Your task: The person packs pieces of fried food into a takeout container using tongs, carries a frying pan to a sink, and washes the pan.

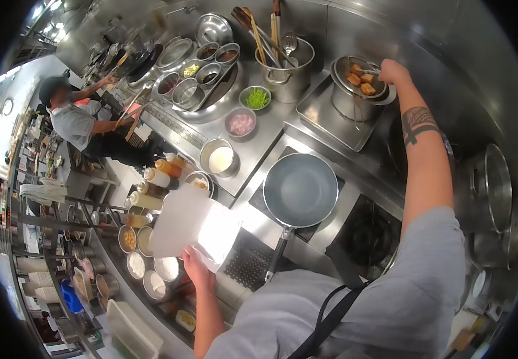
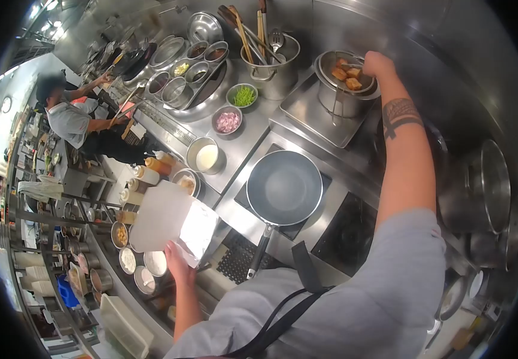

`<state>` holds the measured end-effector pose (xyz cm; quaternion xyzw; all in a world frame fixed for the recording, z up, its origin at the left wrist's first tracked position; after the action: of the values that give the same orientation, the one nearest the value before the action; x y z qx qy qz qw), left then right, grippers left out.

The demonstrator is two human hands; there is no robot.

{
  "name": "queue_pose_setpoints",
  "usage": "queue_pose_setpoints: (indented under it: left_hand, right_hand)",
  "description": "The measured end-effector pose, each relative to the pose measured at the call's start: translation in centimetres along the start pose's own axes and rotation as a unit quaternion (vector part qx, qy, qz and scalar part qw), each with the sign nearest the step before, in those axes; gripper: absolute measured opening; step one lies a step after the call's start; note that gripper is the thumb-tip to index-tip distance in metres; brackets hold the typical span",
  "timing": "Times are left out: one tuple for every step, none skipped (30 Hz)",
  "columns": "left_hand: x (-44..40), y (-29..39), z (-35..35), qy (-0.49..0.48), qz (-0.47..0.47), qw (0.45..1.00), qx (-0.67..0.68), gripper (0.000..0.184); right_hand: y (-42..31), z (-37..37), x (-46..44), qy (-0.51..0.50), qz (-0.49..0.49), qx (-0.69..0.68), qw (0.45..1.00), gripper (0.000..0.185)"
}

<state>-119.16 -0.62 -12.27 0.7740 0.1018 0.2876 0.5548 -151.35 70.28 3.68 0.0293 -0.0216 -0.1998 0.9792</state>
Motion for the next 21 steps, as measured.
queue_pose_setpoints:
  left_hand:
    - [-0.4,-0.3,-0.1,0.002,-0.001,1.0,-0.001,0.028]
    - [-0.9,-1.0,0.2,-0.003,0.008,1.0,-0.016,0.027]
    - [-1.1,-1.3,0.2,-0.008,0.017,0.999,-0.032,0.026]
    - [-1.4,-1.5,0.1,-0.005,0.017,0.999,-0.029,0.026]
    - [-1.5,-1.6,-0.5,-0.013,0.031,0.999,-0.002,0.028]
    - [-1.4,-1.7,-1.0,-0.02,0.046,0.998,0.025,0.03]
    - [-1.3,-1.5,-1.6,-0.017,0.045,0.998,0.029,0.03]
    - [-1.2,-1.3,-2.3,-0.009,0.048,0.998,0.035,0.026]
    - [-1.1,-1.1,-3.0,-0.003,0.052,0.998,0.038,0.024]
    - [-0.9,-1.1,-3.4,0.009,0.06,0.998,0.027,0.023]
    - [-0.8,-1.1,-3.9,0.011,0.062,0.998,0.028,0.023]
    - [-0.6,-1.1,-4.3,0.007,0.063,0.998,0.03,0.022]
    - [-0.6,-1.1,-4.6,0.002,0.063,0.998,0.031,0.022]
    - [-0.6,-1.2,-4.9,0.003,0.063,0.998,0.03,0.022]
    - [-0.6,-1.4,-5.2,0.0,0.064,0.998,0.029,0.021]
    - [-0.6,-1.5,-5.4,-0.003,0.065,0.997,0.028,0.021]
    - [-0.6,-1.7,-5.4,-0.002,0.066,0.997,0.028,0.021]
    - [-0.8,-2.0,-5.2,-0.011,0.074,0.997,0.019,0.02]
    - [-0.8,-2.3,-5.2,-0.021,0.081,0.996,0.01,0.02]
    - [-0.9,-2.5,-5.1,-0.019,0.082,0.996,0.008,0.02]
    - [-1.0,-2.6,-5.2,-0.027,0.081,0.996,0.014,0.021]
  right_hand:
    - [0.3,-0.2,-1.2,-0.006,-0.002,-0.001,1.0,0.027]
    - [0.6,-0.5,-2.3,-0.011,-0.005,-0.002,1.0,0.029]
    - [0.9,-1.0,-3.6,-0.012,-0.002,-0.002,1.0,0.029]
    - [1.2,-1.6,-5.0,-0.04,0.002,0.013,0.999,0.031]
    - [1.2,-1.7,-6.5,-0.063,0.009,0.028,0.998,0.034]
    - [1.3,-1.7,-7.8,-0.058,0.015,0.029,0.998,0.034]
    - [1.4,-2.1,-8.8,-0.068,0.028,0.032,0.997,0.035]
    - [1.4,-2.5,-9.8,-0.078,0.04,0.035,0.996,0.036]
    - [1.2,-2.5,-10.8,-0.078,0.043,0.038,0.995,0.036]
    - [0.9,-2.9,-11.8,-0.106,0.043,0.036,0.993,0.034]
    - [0.8,-3.4,-12.6,-0.133,0.043,0.034,0.99,0.033]
    - [-0.2,-2.5,-11.7,-0.135,0.045,0.035,0.989,0.033]
    - [-0.9,-1.4,-10.8,-0.137,0.039,0.051,0.988,0.033]
    - [-1.4,-0.6,-10.0,-0.139,0.033,0.065,0.988,0.033]
    - [-1.1,-1.3,-11.1,-0.141,0.034,0.066,0.987,0.033]
    - [-0.6,-2.3,-12.5,-0.157,0.04,0.064,0.985,0.031]
    - [0.2,-3.2,-13.8,-0.172,0.047,0.062,0.982,0.03]
    - [0.6,-3.5,-14.1,-0.175,0.048,0.062,0.981,0.03]
    - [0.8,-3.4,-14.3,-0.146,0.078,0.085,0.983,0.028]
    - [1.3,-3.5,-14.3,-0.133,0.094,0.095,0.982,0.026]
    - [1.7,-3.5,-14.3,-0.12,0.109,0.107,0.981,0.025]
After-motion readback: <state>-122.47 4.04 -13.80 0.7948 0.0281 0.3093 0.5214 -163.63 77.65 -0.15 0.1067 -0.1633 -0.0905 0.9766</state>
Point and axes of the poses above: each hand's wrist, its own x-axis away from the middle knuckle, its own z-axis out of the back of the hand, y = z × x, the point moved 6 cm from there along -x, towards the middle knuckle, and after that the axes turned 1 degree about -y, right-handed, at the moved point
